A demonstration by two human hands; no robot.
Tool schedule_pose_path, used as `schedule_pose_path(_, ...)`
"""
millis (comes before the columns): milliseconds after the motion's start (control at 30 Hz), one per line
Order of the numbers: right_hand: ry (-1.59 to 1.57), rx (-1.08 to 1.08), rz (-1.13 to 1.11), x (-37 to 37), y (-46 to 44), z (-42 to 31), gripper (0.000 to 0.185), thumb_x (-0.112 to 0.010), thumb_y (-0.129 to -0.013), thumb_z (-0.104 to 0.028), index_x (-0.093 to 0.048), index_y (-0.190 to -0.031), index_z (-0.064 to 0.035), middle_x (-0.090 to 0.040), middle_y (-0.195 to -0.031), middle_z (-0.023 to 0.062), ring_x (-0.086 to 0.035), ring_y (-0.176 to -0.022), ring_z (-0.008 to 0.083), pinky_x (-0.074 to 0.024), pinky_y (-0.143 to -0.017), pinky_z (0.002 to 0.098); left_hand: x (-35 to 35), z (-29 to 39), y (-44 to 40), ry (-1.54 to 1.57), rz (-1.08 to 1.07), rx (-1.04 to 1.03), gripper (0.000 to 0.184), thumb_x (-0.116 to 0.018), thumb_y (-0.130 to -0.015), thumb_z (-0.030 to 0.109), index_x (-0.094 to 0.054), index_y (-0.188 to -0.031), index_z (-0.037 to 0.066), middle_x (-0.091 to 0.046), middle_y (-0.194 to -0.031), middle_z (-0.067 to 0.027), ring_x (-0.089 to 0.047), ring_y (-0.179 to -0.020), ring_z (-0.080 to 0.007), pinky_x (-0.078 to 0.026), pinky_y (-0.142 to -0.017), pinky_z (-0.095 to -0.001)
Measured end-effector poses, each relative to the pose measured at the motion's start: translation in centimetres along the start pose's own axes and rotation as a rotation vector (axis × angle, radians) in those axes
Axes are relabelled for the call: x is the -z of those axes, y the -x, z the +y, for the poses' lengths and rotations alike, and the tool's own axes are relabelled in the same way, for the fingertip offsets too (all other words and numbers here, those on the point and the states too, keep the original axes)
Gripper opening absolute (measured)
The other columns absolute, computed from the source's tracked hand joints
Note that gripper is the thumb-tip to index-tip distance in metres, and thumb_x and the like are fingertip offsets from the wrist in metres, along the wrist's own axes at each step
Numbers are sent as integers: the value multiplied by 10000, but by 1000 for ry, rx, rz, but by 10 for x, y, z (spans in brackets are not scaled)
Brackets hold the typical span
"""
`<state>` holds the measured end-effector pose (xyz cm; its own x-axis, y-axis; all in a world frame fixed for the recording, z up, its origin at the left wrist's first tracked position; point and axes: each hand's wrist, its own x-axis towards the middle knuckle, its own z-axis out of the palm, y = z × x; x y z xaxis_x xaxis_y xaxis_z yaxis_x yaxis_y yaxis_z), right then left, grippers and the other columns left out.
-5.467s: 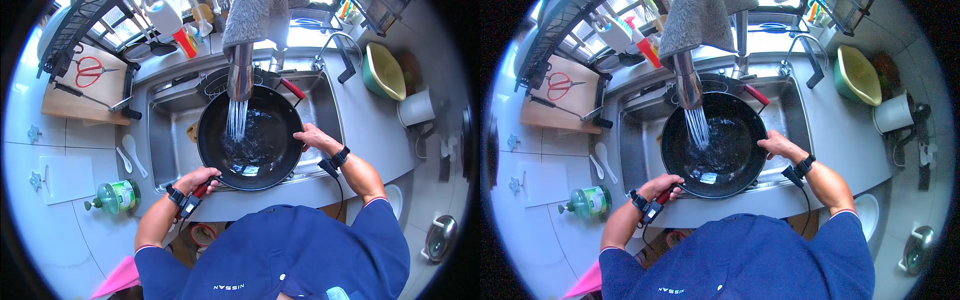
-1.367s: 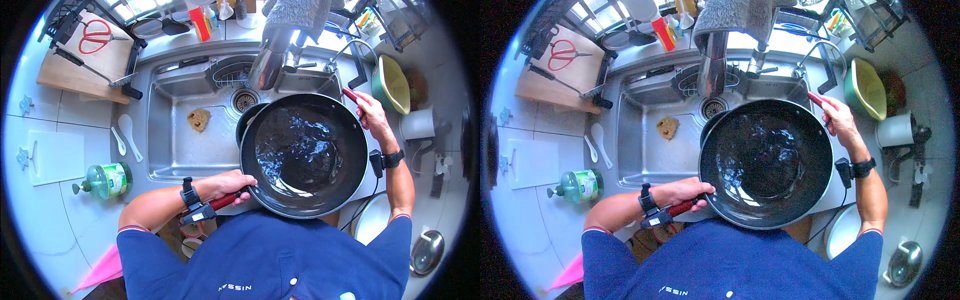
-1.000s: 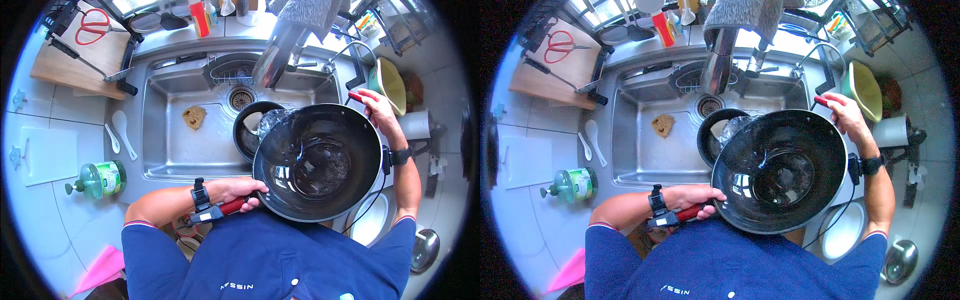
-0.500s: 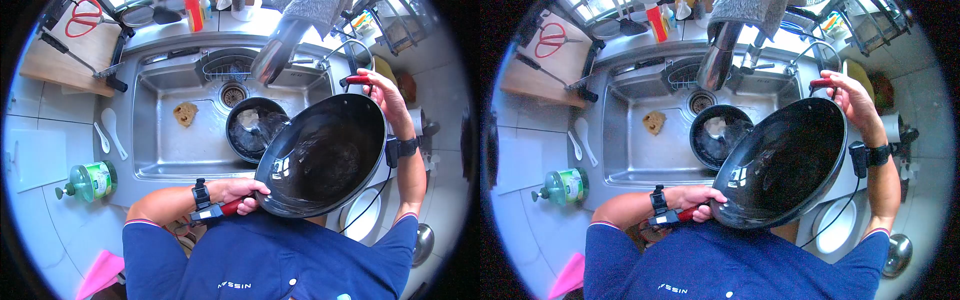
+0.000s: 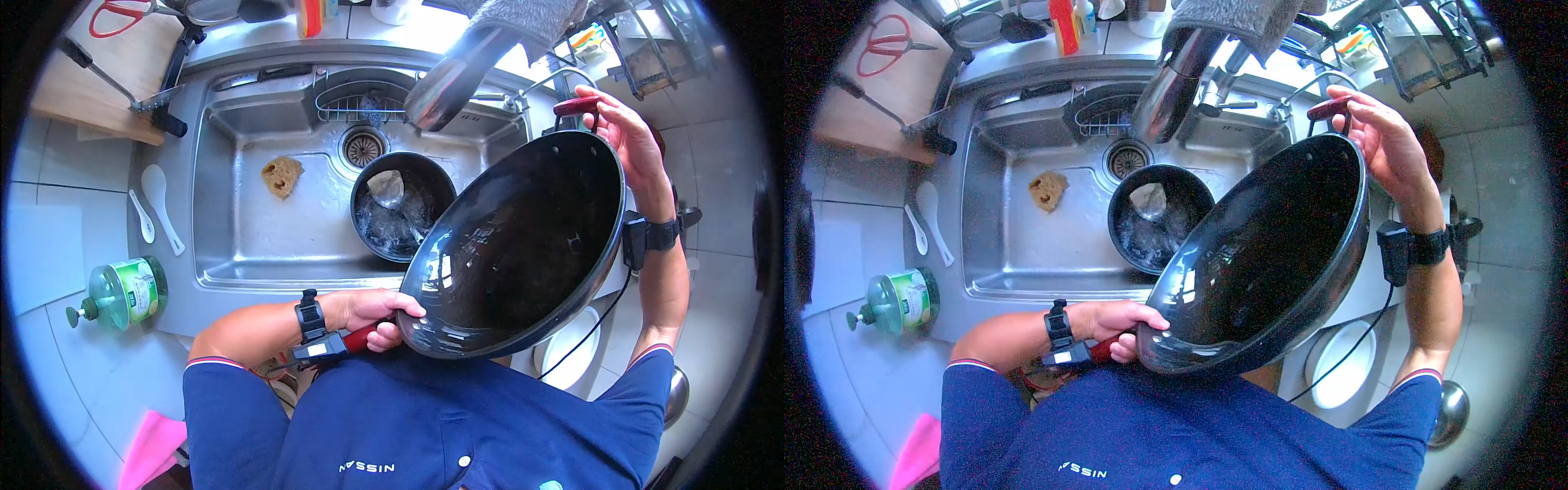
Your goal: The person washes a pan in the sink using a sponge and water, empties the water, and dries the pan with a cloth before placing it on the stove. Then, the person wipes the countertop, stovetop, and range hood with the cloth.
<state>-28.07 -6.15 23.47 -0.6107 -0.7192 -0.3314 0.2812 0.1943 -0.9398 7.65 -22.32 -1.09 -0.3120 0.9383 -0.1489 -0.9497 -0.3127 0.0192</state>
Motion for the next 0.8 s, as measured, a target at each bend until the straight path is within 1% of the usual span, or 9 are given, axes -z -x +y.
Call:
schedule_pose_path(133,-6,-21,0,-2,-4,-1,426,-571,-969,-69,-477,-1361,68,-639,-1086,139,-687,-871,121,-595,-664,190,2,-1,0,-4,3,-17,463,-498,-981,422,-555,-670,84,-383,-455,18,-395,-372,-127,-335,-386,-280)
schedule_pose_path(233,-4,-23,-1,-3,-5,-1,429,-570,-967,-65,-473,-1362,70,-639,-1087,144,-688,-871,124,-599,-674,192,3,-1,1,24,-56,-3,465,-492,-983,421,-551,-666,86,-384,-455,16,-393,-372,-128,-331,-385,-278)
schedule_pose_path(333,3,-19,-22,-1,-8,0,428,-573,-966,-63,-471,-1359,72,-639,-1092,149,-689,-873,126,-606,-692,199,1,1,2,10,-22,-10,472,-490,-983,425,-539,-651,93,-384,-453,14,-390,-371,-130,-328,-384,-277)
schedule_pose_path(533,18,-5,-11,-13,-7,-2,417,-569,-967,-60,-474,-1351,73,-636,-1091,149,-689,-871,121,-614,-702,208,5,0,0,-1,-46,-8,489,-491,-980,436,-516,-621,104,-383,-452,12,-392,-372,-133,-329,-384,-278)
schedule_pose_path(633,23,-20,-13,-5,-9,-2,406,-567,-967,-56,-481,-1344,66,-634,-1093,150,-685,-864,116,-612,-694,207,6,-1,0,40,-67,-7,465,-501,-980,423,-538,-655,92,-392,-457,8,-400,-375,-138,-342,-387,-285)
schedule_pose_path(700,13,-16,-30,-2,-7,-2,398,-572,-966,-57,-489,-1339,58,-634,-1084,144,-681,-850,110,-609,-685,203,0,2,1,29,-14,-35,433,-512,-980,402,-556,-693,81,-405,-465,4,-407,-380,-141,-356,-392,-291)
schedule_pose_path(800,-6,15,35,11,6,3,395,-577,-967,-58,-494,-1339,44,-634,-1064,130,-669,-811,100,-603,-672,194,-8,7,3,-15,92,-70,425,-499,-998,406,-572,-733,82,-413,-472,9,-403,-375,-124,-351,-378,-279)
